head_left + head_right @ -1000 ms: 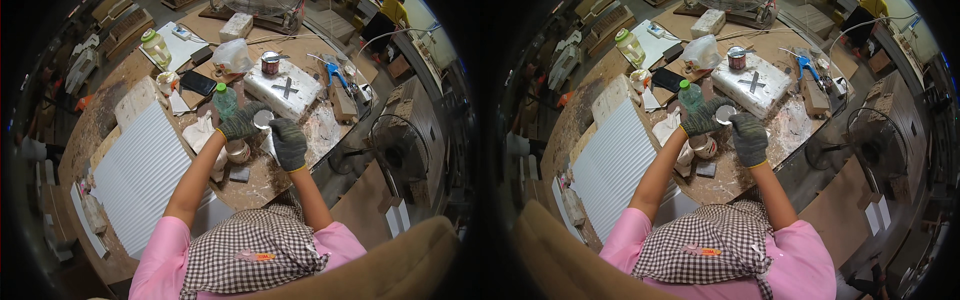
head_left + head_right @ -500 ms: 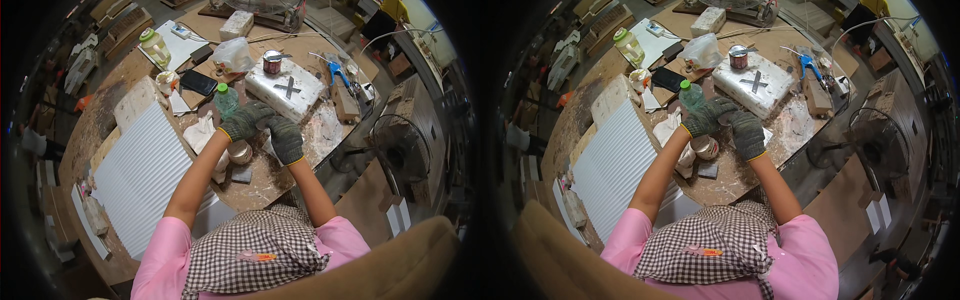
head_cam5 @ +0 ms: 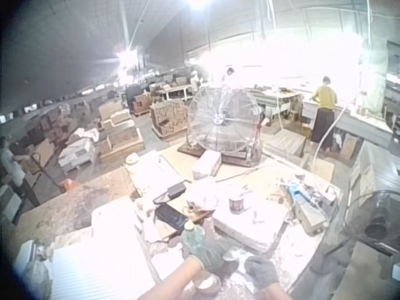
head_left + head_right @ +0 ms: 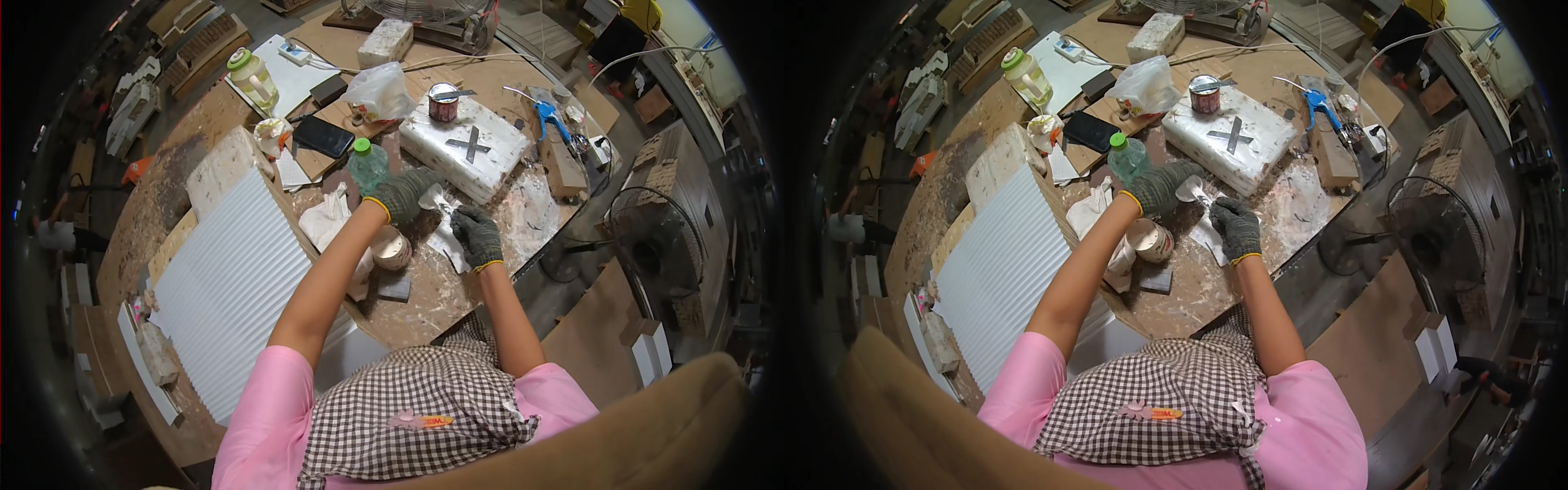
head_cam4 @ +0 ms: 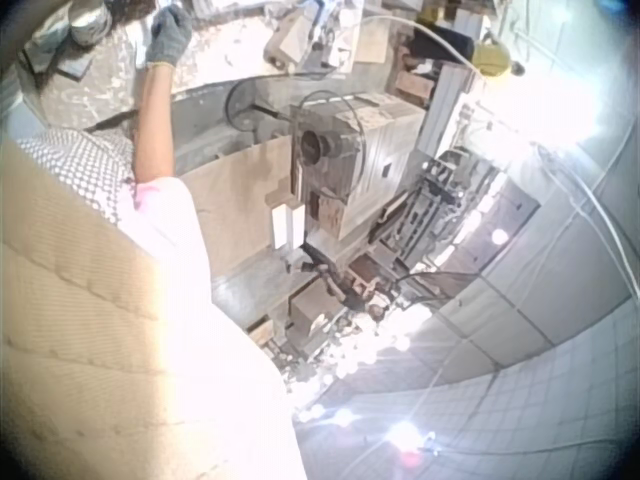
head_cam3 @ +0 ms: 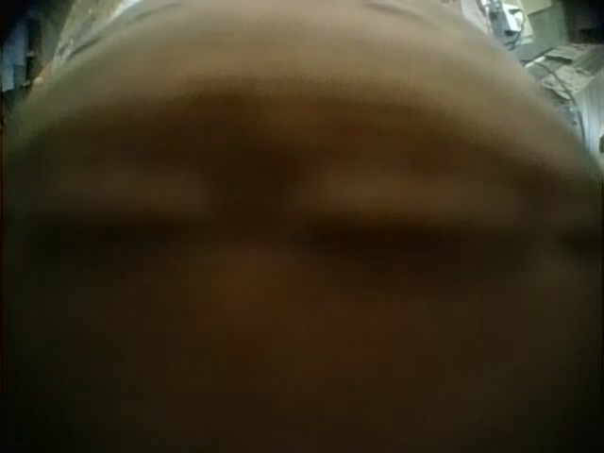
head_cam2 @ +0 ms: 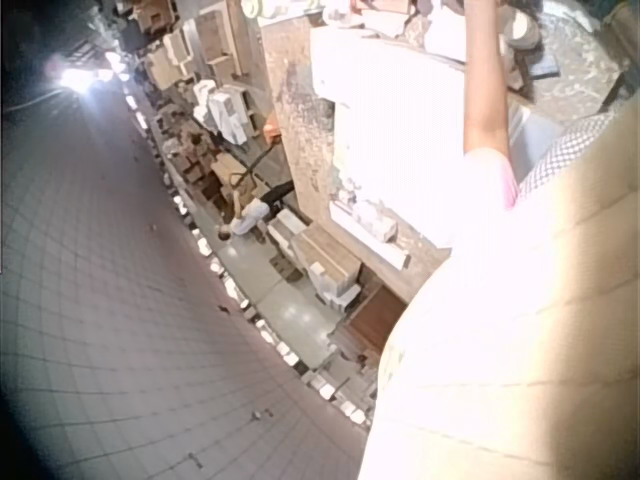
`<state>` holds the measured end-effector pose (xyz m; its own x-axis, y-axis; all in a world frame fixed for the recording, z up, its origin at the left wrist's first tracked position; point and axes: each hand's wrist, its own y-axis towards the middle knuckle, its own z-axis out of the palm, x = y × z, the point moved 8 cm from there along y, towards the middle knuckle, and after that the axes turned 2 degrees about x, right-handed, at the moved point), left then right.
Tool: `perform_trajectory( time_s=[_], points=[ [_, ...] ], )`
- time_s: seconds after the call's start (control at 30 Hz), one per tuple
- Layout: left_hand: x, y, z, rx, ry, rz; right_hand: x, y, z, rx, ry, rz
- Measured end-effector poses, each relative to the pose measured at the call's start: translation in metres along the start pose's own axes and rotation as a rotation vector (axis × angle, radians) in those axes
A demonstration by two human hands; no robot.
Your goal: The person applies white putty to the ridges of a white corrugated panel, using a small container and a cloth to rub the material into the grooves.
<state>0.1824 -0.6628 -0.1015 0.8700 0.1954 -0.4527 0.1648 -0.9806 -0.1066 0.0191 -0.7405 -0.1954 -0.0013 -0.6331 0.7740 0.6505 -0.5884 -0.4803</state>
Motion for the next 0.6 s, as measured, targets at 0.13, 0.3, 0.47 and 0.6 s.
perform_trajectory(
  time_s=[0.13,0.3,0.47,0.6],
  points=[
    [-0.003,-0.005,-0.010,0.080,-0.117,-0.105,0.007,-0.011,-0.023,0.002,0.033,0.002],
    [-0.002,-0.018,-0.013,0.143,0.065,-0.204,0.021,-0.037,-0.050,0.014,0.088,-0.009],
    [-0.088,-0.041,-0.017,-0.098,-0.100,0.009,0.040,-0.077,-0.095,-0.077,-0.025,-0.021],
    [-0.131,-0.051,0.060,0.066,-0.011,0.038,0.039,-0.100,-0.120,-0.144,0.000,-0.013]
  ],
)
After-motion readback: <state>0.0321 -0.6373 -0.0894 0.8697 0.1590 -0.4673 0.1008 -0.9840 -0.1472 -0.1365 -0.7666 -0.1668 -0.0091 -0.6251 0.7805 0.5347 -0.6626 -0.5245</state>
